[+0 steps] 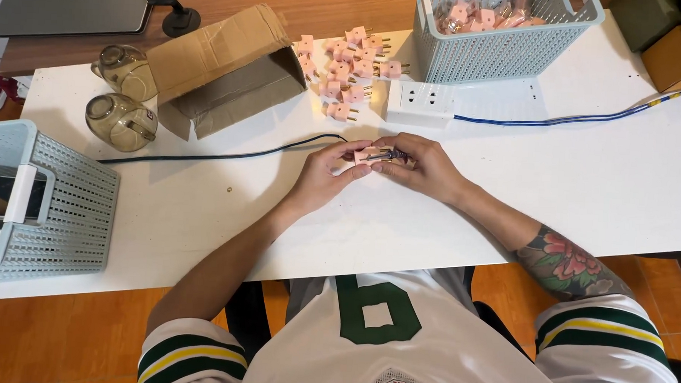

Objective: The person uses a screwdriver to tighten screws on small pink electrical plugs. They pick up plugs from a pile on the table, secure the internal components, and place the finished plugs back on the table.

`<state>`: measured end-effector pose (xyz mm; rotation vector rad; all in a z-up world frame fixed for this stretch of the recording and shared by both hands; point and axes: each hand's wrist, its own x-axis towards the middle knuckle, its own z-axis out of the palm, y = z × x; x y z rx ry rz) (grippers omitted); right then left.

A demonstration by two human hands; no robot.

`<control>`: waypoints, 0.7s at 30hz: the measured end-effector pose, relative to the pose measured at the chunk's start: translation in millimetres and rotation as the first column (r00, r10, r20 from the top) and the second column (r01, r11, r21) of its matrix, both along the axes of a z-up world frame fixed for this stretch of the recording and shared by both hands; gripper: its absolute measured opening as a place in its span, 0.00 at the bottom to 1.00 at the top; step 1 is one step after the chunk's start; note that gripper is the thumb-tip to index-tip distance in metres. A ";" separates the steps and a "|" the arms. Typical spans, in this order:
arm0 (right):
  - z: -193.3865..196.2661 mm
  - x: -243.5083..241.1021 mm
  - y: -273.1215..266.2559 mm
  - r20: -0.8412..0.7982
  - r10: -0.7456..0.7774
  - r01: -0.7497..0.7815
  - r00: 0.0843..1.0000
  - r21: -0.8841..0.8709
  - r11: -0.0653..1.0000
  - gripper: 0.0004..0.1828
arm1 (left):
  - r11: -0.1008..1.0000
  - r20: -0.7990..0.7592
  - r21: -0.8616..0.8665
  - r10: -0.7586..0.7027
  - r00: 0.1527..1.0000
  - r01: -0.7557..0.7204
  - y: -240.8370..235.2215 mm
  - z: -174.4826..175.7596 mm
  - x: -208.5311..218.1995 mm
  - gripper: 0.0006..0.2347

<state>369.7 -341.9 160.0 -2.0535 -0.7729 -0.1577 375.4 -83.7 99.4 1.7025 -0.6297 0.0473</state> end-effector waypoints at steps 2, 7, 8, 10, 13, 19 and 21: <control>-0.5 -2.3 1.4 0.008 -0.004 0.004 1.000 0.036 0.999 0.24 | 0.996 -0.070 -0.095 -0.004 0.998 -0.003 -3.3 -5.3 1.3 0.22; -4.9 -1.6 1.8 -0.032 -0.013 0.016 0.999 0.105 0.994 0.22 | 0.983 -0.126 -0.185 -0.036 0.991 0.012 -10.9 -0.5 -1.1 0.23; -4.4 -2.7 2.6 -0.042 -0.010 0.015 0.999 0.121 0.993 0.22 | 0.977 -0.152 -0.214 -0.043 0.987 0.010 -11.6 -0.7 -3.2 0.22; -4.5 -3.8 2.8 -0.090 -0.022 0.035 0.996 0.140 0.990 0.21 | 0.977 -0.171 -0.213 -0.041 0.984 0.004 -10.8 -3.8 -0.3 0.22; -12.1 0.8 1.4 -0.185 -0.057 0.088 0.981 0.166 0.982 0.20 | 0.975 -0.205 -0.223 -0.045 0.978 -0.002 -11.2 -4.5 2.4 0.22; -6.9 4.5 4.0 -0.402 -0.098 0.200 0.910 0.219 0.955 0.16 | 0.968 -0.262 -0.245 -0.017 0.965 -0.049 -8.6 -1.7 -3.4 0.24; -7.5 11.4 2.1 -0.445 -0.095 0.211 0.890 0.219 0.953 0.17 | 0.973 -0.253 -0.228 -0.017 0.967 -0.042 -6.7 -1.0 1.6 0.23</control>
